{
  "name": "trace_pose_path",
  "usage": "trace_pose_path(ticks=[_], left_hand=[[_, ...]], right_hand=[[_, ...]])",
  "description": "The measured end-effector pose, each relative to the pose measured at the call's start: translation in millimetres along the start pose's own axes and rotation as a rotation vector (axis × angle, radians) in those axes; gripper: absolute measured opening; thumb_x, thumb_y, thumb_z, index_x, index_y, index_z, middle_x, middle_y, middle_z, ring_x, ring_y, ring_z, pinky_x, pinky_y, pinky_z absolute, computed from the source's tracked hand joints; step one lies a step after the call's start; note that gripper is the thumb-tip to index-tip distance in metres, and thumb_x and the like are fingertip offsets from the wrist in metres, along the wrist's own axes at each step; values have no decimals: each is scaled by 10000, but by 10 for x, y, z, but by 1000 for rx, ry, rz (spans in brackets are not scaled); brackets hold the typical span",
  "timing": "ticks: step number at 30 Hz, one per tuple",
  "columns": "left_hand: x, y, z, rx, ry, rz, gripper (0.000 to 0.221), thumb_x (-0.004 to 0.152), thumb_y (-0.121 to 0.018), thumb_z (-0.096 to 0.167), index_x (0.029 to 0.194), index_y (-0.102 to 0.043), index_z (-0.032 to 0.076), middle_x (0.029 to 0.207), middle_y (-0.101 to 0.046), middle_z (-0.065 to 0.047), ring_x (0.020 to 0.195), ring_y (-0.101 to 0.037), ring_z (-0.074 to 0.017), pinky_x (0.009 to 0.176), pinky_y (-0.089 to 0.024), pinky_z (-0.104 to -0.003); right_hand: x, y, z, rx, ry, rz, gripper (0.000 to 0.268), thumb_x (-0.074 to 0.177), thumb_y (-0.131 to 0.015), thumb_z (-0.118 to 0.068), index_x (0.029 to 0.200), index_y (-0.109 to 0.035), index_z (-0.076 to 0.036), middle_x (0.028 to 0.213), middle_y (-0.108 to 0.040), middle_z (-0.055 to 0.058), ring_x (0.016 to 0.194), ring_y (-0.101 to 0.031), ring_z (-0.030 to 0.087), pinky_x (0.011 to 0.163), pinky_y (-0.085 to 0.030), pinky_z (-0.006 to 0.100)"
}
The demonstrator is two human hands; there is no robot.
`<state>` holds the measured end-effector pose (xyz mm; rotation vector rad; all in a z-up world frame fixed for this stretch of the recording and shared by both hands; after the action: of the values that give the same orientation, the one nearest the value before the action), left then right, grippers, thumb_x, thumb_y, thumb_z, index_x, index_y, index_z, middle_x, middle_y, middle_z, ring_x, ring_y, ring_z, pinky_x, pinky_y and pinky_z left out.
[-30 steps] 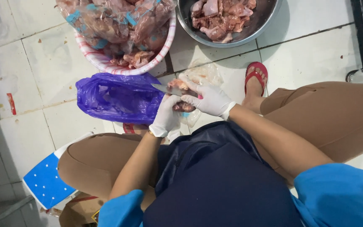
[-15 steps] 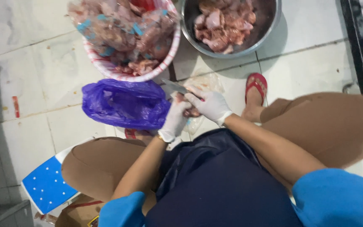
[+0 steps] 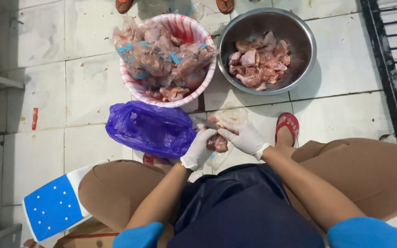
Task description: Sorting and trimming raw chicken pieces from a large bowl into smaller containers and plastic bags.
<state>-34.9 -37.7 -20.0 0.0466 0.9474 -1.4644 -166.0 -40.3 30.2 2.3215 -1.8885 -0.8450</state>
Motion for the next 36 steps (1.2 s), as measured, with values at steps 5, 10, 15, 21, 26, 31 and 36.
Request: trace_pose_path(ticks=[5, 10, 15, 21, 26, 31, 36], left_hand=[[-102, 23, 1, 52, -34, -11, 329, 808, -662, 63, 1129, -685, -5, 932, -670, -147, 805, -641, -195, 687, -572, -370], [161, 340, -401, 107, -42, -28, 344, 780, -709, 79, 1118, -703, 9, 1000, -694, -140, 882, -660, -212, 762, -566, -369], [-265, -169, 120, 162, -40, 33, 250, 721, -712, 67, 969, -718, 41, 788, -669, -78, 704, -629, -150, 609, -510, -292], [-383, -332, 316, 83, 77, -15, 233, 702, -723, 41, 933, -698, 26, 689, -627, -88, 571, -633, -173, 501, -505, -317], [-380, -296, 438, 53, 77, 4, 231, 685, -704, 18, 915, -687, 7, 614, -586, -108, 490, -614, -193, 424, -483, -299], [-297, -150, 290, 52, 85, -12, 338, 674, -687, 24, 1011, -688, 9, 764, -674, -155, 656, -692, -245, 568, -547, -343], [-252, -155, 229, 5, 93, -71, 441, 624, -672, -38, 1063, -694, -5, 869, -695, -199, 763, -718, -317, 646, -574, -410]], right_hand=[[-53, -10, -279, 87, 1, -42, 360, 945, -655, -348, 1287, -677, -237, 1299, -661, 83, 1292, -539, 253, 1117, -416, 415], [-50, -32, -233, 81, 52, -44, 377, 978, -613, -347, 1250, -690, -98, 1239, -678, 175, 1247, -586, 329, 1088, -440, 453], [-18, 126, 63, -139, -211, 0, 482, 933, -539, -604, 1258, -690, -282, 1158, -728, 96, 1211, -621, 284, 1099, -428, 442], [229, 112, 562, 523, -273, -7, 349, 1042, -508, -439, 1150, -634, -132, 450, -374, -32, 287, -317, 58, 233, -256, 188], [204, 63, 699, 538, -298, -93, 397, 1026, -541, -485, 1015, -639, -101, 448, -383, -27, 279, -323, 61, 230, -249, 178], [38, 152, 546, 448, -283, -179, 422, 1068, -451, -470, 850, -592, -138, 439, -411, -62, 291, -341, 48, 256, -280, 163], [-113, 81, -15, 284, -148, -186, 462, 941, -677, -328, 1344, -595, -117, 487, -506, -13, 395, -456, 42, 337, -315, 156]])
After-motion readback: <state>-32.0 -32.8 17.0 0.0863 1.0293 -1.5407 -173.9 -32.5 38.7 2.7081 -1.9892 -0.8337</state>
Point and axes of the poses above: each hand's wrist, its own x-axis towards the middle knuckle, its own y-axis out of the back of the hand, z = x × y, the point moved 7 cm from there along x, towards the middle knuckle
